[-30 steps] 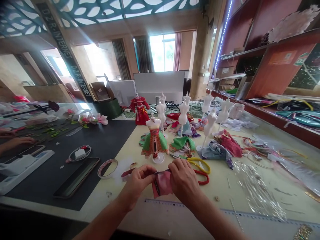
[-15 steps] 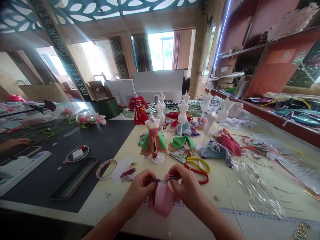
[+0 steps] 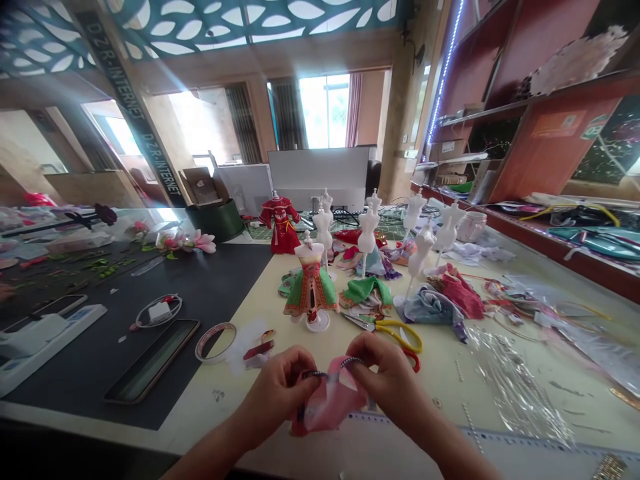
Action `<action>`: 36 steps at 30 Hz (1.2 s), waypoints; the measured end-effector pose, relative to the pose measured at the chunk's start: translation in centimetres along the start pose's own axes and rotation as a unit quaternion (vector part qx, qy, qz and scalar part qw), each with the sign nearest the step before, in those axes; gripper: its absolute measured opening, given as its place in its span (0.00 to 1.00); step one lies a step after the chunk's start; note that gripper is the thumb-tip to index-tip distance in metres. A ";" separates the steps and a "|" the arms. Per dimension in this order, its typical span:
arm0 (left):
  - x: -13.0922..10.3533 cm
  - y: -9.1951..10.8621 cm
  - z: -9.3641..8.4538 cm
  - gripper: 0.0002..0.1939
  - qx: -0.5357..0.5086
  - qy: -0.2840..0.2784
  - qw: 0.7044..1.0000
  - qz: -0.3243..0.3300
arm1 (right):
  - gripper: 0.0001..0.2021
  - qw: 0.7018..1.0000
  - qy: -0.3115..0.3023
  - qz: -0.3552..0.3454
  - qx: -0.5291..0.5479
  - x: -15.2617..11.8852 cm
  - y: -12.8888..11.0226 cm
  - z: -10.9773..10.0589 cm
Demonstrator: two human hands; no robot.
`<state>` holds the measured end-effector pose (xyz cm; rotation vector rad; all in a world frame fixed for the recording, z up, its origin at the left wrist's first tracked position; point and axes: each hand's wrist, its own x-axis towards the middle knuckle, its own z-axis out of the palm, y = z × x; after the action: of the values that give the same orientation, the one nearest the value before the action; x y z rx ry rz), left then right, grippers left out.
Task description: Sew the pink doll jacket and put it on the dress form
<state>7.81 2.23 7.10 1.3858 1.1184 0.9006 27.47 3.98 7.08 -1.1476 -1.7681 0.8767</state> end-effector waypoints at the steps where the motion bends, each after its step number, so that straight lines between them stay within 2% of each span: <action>1: 0.2 0.4 -0.2 0.03 0.028 -0.016 0.999 0.009 | 0.05 1.000 -0.010 0.007 0.023 0.1 -0.1 -0.5; 3: 1.2 2.0 -0.6 0.02 0.079 -0.032 0.995 0.047 | 0.07 0.998 -0.011 0.011 0.053 0.9 -0.4 -2.0; 5: 3.0 4.6 -1.2 0.01 0.125 -0.030 0.984 0.124 | 0.08 0.999 0.012 -0.004 0.043 2.4 -1.3 -3.8; 7: 5.3 8.2 -1.9 0.02 0.178 -0.005 0.962 0.209 | 0.08 0.997 0.058 -0.041 0.007 4.7 -3.0 -5.8; 9: 7.6 12.5 -2.6 0.04 0.215 0.026 0.931 0.293 | 0.06 0.983 0.140 -0.107 -0.050 7.8 -5.5 -7.6; 10: 8.7 14.6 -3.0 0.05 0.225 0.049 0.915 0.332 | 0.05 0.966 0.194 -0.150 -0.080 9.4 -6.8 -8.2; 12: 10.7 18.3 -3.9 0.05 0.251 0.121 0.870 0.407 | 0.02 0.907 0.309 -0.251 -0.140 12.9 -9.4 -9.0; 14: 12.6 20.5 -5.0 0.06 0.297 0.219 0.794 0.483 | 0.01 0.851 0.370 -0.332 -0.166 16.2 -11.0 -8.9; 15: 13.6 20.9 -5.6 0.07 0.321 0.269 0.756 0.503 | 0.01 0.835 0.381 -0.356 -0.174 17.7 -11.3 -8.6; 16: 14.6 20.8 -6.3 0.07 0.348 0.304 0.729 0.505 | 0.01 0.830 0.384 -0.362 -0.181 19.1 -11.3 -8.2; 17: 15.6 20.3 -7.0 0.06 0.370 0.331 0.718 0.487 | 0.01 0.838 0.379 -0.346 -0.185 20.4 -10.9 -7.6; 18: 16.5 19.4 -7.8 0.06 0.387 0.340 0.730 0.449 | 0.02 0.866 0.351 -0.303 -0.184 21.4 -10.2 -6.9; 19: 17.4 18.2 -8.5 0.07 0.393 0.334 0.756 0.403 | 0.02 0.903 0.302 -0.248 -0.177 22.2 -9.2 -6.1; 20: 18.1 16.8 -9.1 0.07 0.394 0.327 0.769 0.383 | 0.02 0.921 0.267 -0.224 -0.175 22.9 -8.0 -5.3; 23: 19.1 12.8 -10.3 0.06 0.380 0.317 0.796 0.349 | 0.02 0.948 0.206 -0.183 -0.162 23.5 -4.5 -3.3; 26: 18.6 10.2 -10.4 0.05 0.355 0.297 0.823 0.330 | 0.04 0.962 0.168 -0.165 -0.138 22.8 -2.2 -2.1; 30: 17.0 9.2 -9.8 0.05 0.320 0.287 0.843 0.322 | 0.07 0.971 0.149 -0.158 -0.104 21.3 -1.6 -1.6; 36: 14.8 9.2 -8.9 0.05 0.292 0.297 0.848 0.329 | 0.08 0.973 0.137 -0.169 -0.074 19.2 -2.8 -1.3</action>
<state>4.54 19.20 16.31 2.1502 1.4817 1.6565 23.14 21.15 15.20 -0.9674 -1.7479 0.3708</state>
